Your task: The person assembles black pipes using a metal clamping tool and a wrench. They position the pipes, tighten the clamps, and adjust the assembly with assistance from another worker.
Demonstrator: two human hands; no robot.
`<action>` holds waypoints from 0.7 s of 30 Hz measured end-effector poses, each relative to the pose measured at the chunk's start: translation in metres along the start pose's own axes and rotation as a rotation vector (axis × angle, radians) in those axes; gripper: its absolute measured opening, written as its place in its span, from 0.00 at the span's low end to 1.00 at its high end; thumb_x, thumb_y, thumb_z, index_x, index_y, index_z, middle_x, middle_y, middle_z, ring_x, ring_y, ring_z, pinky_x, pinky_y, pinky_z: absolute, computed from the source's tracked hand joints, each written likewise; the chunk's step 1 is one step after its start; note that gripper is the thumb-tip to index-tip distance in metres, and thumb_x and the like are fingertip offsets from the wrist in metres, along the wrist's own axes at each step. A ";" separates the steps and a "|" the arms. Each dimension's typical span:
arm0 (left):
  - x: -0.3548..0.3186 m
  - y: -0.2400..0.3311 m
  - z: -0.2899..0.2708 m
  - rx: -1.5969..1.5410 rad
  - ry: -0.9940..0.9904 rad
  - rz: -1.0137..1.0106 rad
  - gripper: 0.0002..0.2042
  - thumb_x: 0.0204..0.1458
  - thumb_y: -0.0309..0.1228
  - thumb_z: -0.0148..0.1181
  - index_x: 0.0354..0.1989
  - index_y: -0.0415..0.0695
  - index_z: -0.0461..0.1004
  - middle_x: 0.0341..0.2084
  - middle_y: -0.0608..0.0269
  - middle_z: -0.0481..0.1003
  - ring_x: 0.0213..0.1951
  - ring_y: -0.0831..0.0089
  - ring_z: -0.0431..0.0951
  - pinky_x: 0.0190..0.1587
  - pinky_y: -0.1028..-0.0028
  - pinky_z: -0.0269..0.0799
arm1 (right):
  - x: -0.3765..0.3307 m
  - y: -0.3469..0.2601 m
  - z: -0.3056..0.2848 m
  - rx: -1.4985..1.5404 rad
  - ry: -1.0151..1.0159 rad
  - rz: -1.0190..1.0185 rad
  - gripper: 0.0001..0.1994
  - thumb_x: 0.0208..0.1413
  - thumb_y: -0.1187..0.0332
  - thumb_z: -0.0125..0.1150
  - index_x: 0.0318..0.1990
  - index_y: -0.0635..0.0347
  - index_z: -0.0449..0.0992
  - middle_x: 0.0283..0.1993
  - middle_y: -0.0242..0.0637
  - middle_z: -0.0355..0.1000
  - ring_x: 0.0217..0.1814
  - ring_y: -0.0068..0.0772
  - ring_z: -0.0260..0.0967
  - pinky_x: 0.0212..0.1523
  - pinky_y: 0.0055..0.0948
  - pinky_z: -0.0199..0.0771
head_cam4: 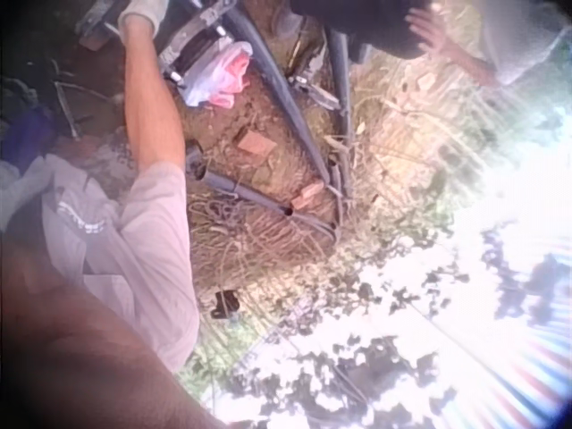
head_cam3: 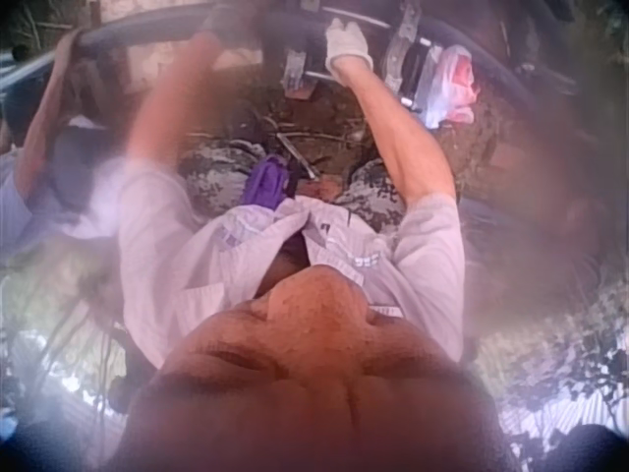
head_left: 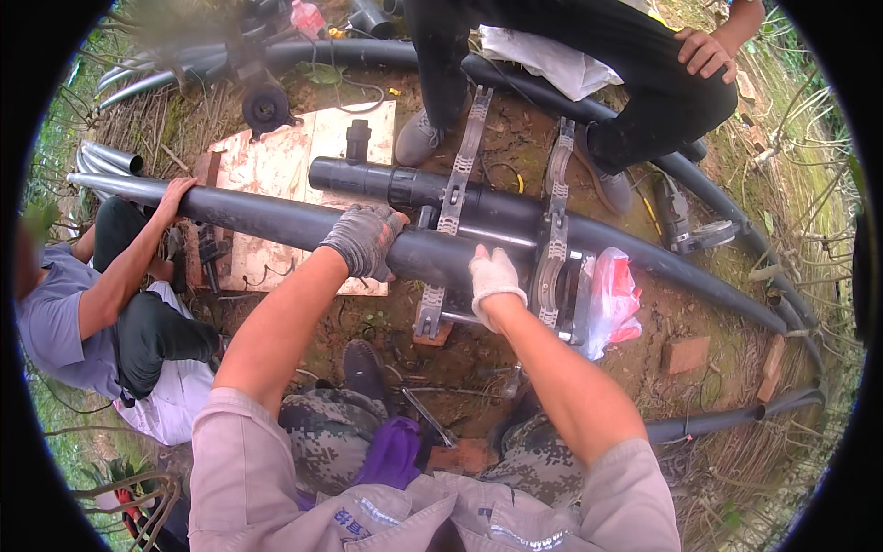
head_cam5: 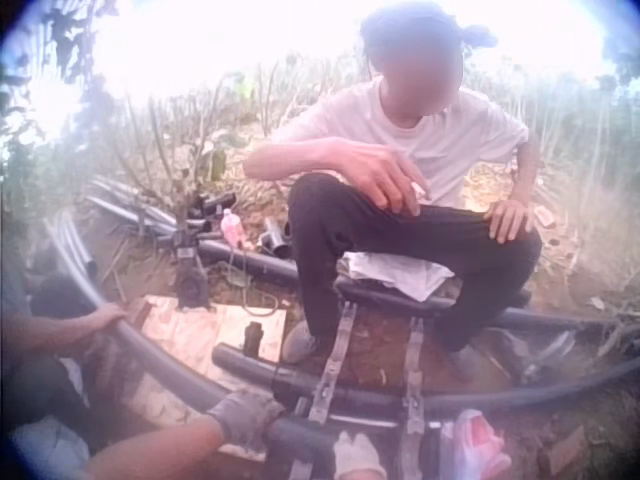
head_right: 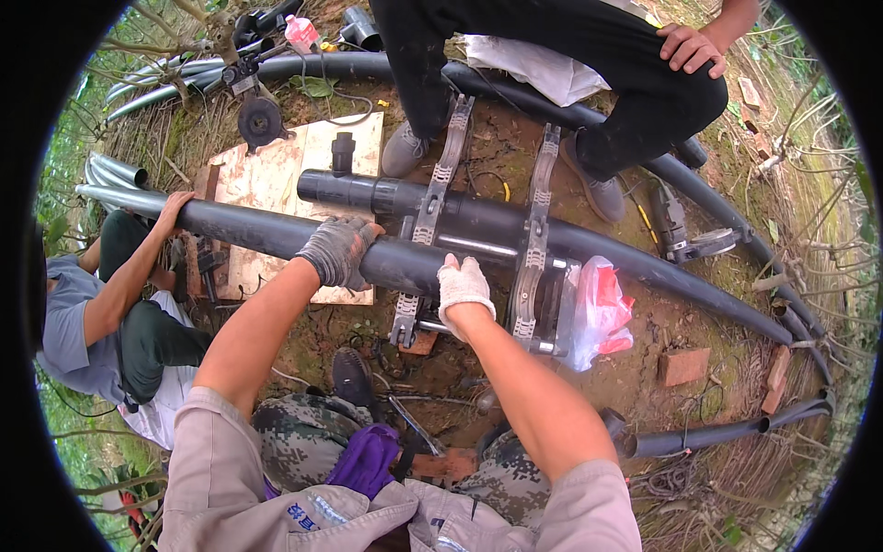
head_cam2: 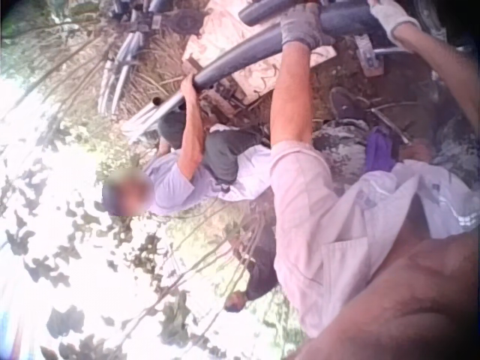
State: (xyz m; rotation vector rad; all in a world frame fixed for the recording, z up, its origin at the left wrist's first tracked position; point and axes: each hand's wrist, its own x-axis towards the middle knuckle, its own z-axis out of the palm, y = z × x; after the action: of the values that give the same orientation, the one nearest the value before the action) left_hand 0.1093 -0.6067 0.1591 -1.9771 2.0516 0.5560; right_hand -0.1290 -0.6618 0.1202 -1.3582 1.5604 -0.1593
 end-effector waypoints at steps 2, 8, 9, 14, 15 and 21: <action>0.003 0.001 0.001 0.007 -0.007 -0.004 0.50 0.26 0.49 0.82 0.63 0.47 0.67 0.54 0.48 0.75 0.58 0.50 0.74 0.63 0.56 0.66 | 0.004 0.004 -0.002 0.000 -0.025 0.005 0.29 0.68 0.48 0.49 0.61 0.68 0.67 0.61 0.62 0.69 0.66 0.62 0.66 0.62 0.47 0.67; 0.004 -0.006 0.008 0.051 0.024 0.015 0.49 0.27 0.50 0.81 0.63 0.47 0.67 0.53 0.49 0.75 0.57 0.51 0.75 0.64 0.57 0.65 | 0.011 0.008 -0.003 -0.029 -0.137 0.003 0.28 0.67 0.47 0.50 0.59 0.65 0.68 0.58 0.63 0.71 0.62 0.64 0.68 0.59 0.49 0.69; 0.003 -0.005 0.006 0.067 0.001 0.001 0.49 0.29 0.51 0.81 0.64 0.48 0.67 0.53 0.48 0.75 0.57 0.51 0.75 0.64 0.56 0.64 | 0.007 0.003 -0.006 -0.090 -0.138 -0.007 0.28 0.67 0.47 0.50 0.59 0.65 0.68 0.56 0.64 0.72 0.61 0.64 0.69 0.59 0.49 0.70; 0.003 -0.007 0.005 0.048 0.067 0.035 0.49 0.27 0.51 0.80 0.63 0.47 0.68 0.53 0.50 0.75 0.57 0.50 0.75 0.63 0.55 0.65 | 0.017 0.006 -0.011 -0.219 -0.160 -0.125 0.30 0.67 0.46 0.50 0.59 0.69 0.68 0.52 0.66 0.74 0.58 0.67 0.71 0.57 0.52 0.70; 0.001 -0.011 0.007 0.057 0.079 0.040 0.48 0.28 0.52 0.80 0.63 0.48 0.68 0.53 0.50 0.75 0.56 0.51 0.75 0.62 0.56 0.65 | 0.021 0.005 -0.012 -0.240 -0.195 -0.142 0.31 0.67 0.45 0.50 0.59 0.69 0.68 0.52 0.66 0.74 0.58 0.67 0.70 0.58 0.52 0.70; -0.007 -0.014 -0.007 -0.011 0.076 0.051 0.46 0.27 0.50 0.82 0.61 0.50 0.70 0.52 0.54 0.75 0.58 0.54 0.74 0.61 0.56 0.67 | 0.019 0.009 -0.007 0.056 -0.204 -0.020 0.29 0.69 0.50 0.52 0.61 0.71 0.67 0.55 0.56 0.75 0.56 0.45 0.73 0.57 0.38 0.69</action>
State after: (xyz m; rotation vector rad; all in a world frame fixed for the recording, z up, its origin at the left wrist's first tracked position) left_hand 0.1238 -0.6038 0.1665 -1.9866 2.1538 0.5109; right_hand -0.1369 -0.6774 0.1064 -1.3044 1.3628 -0.0738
